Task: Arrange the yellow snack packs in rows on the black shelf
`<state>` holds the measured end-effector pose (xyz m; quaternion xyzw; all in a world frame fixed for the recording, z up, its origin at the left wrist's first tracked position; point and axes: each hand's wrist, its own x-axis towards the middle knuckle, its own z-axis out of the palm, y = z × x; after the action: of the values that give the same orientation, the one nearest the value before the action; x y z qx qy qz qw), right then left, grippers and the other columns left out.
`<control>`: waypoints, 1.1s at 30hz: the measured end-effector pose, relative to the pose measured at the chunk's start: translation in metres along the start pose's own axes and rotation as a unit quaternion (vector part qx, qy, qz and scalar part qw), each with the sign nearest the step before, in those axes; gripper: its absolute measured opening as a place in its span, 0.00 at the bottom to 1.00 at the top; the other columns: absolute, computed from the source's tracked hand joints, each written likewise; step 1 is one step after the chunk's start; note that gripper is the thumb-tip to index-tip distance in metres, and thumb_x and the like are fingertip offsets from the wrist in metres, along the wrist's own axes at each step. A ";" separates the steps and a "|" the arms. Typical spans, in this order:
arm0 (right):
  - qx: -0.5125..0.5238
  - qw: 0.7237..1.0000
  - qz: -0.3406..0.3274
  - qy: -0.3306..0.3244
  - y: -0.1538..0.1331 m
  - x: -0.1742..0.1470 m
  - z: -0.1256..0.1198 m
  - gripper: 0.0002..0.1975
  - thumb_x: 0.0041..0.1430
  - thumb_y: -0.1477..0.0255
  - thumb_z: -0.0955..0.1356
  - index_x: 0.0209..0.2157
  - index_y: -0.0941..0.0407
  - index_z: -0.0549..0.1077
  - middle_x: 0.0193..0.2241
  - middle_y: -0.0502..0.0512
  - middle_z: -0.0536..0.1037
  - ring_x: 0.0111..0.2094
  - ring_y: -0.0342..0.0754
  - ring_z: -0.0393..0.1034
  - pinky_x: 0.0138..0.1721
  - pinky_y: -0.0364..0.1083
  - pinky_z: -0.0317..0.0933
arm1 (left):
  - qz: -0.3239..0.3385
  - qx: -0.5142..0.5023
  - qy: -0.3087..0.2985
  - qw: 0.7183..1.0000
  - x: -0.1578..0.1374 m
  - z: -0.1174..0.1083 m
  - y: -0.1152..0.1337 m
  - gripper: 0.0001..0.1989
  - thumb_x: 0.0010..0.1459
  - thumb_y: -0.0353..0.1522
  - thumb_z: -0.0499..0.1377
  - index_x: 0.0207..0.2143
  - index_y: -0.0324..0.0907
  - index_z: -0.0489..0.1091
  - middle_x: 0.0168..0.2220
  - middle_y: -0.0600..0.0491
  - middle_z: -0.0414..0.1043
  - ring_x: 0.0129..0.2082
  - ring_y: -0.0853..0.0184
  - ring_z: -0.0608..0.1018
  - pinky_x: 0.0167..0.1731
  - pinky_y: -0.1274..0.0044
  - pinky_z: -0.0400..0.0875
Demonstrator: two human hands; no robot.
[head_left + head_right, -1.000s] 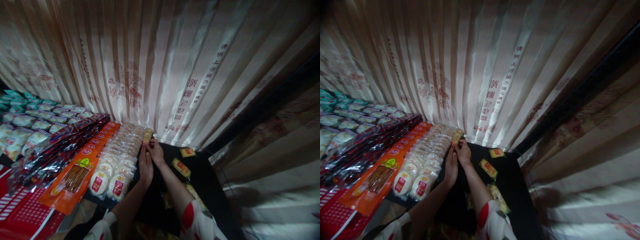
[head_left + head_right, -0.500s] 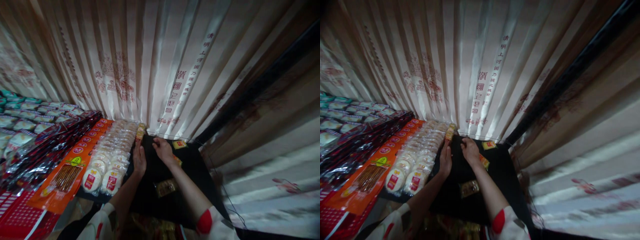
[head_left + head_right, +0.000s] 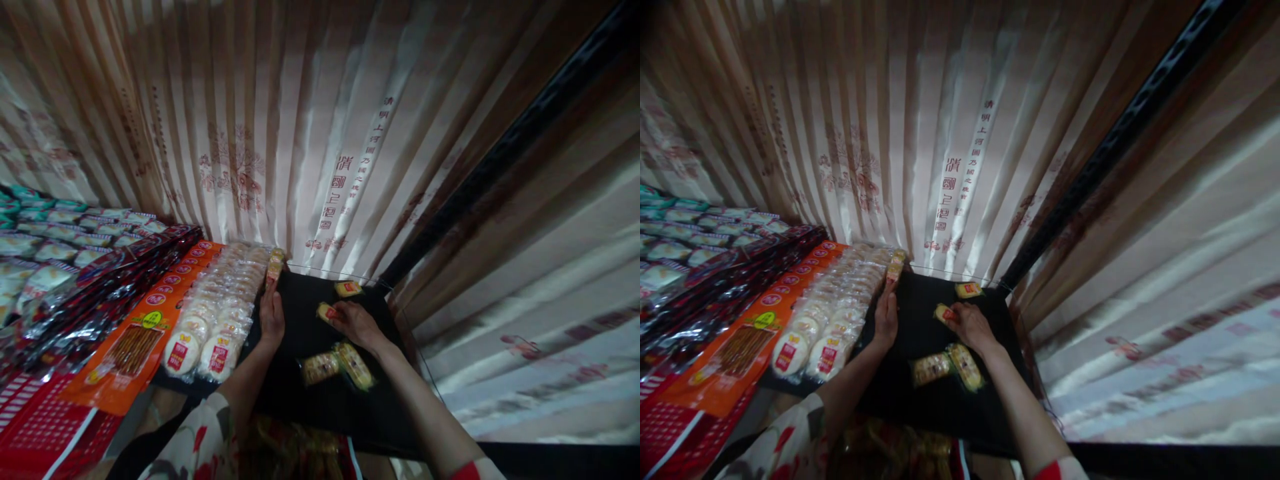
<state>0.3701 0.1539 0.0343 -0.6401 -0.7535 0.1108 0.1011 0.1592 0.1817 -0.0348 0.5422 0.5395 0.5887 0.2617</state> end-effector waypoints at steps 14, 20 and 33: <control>0.166 0.969 -0.181 -0.001 -0.065 0.039 0.007 0.14 0.47 0.85 0.66 0.34 0.55 0.74 0.34 0.52 0.69 0.35 0.44 0.68 0.40 0.43 0.62 | -0.111 0.005 -0.029 0.993 -0.013 -0.007 0.017 0.17 0.56 0.32 0.49 0.46 0.37 0.68 0.47 0.44 0.72 0.48 0.62 0.72 0.51 0.68 0.65; 0.274 0.948 -0.130 0.096 -0.077 0.057 0.020 0.25 0.43 0.80 0.70 0.47 0.55 0.69 0.44 0.56 0.69 0.41 0.46 0.69 0.46 0.48 0.63 | -0.145 -0.069 0.018 0.987 -0.010 -0.014 0.018 0.17 0.58 0.36 0.47 0.41 0.37 0.70 0.39 0.47 0.73 0.39 0.65 0.74 0.43 0.72 0.69; 0.431 0.889 0.045 0.149 -0.086 0.075 0.067 0.18 0.46 0.70 0.69 0.42 0.54 0.71 0.35 0.51 0.77 0.34 0.47 0.72 0.39 0.47 0.67 | -0.215 -0.084 0.073 0.970 -0.011 -0.006 0.022 0.19 0.59 0.37 0.43 0.42 0.35 0.68 0.39 0.43 0.73 0.37 0.64 0.75 0.40 0.73 0.70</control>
<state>0.2570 0.2117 -0.0034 -0.5754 -0.5783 0.3325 0.4731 0.1623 0.1634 -0.0178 0.3450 0.6095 0.5998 0.3869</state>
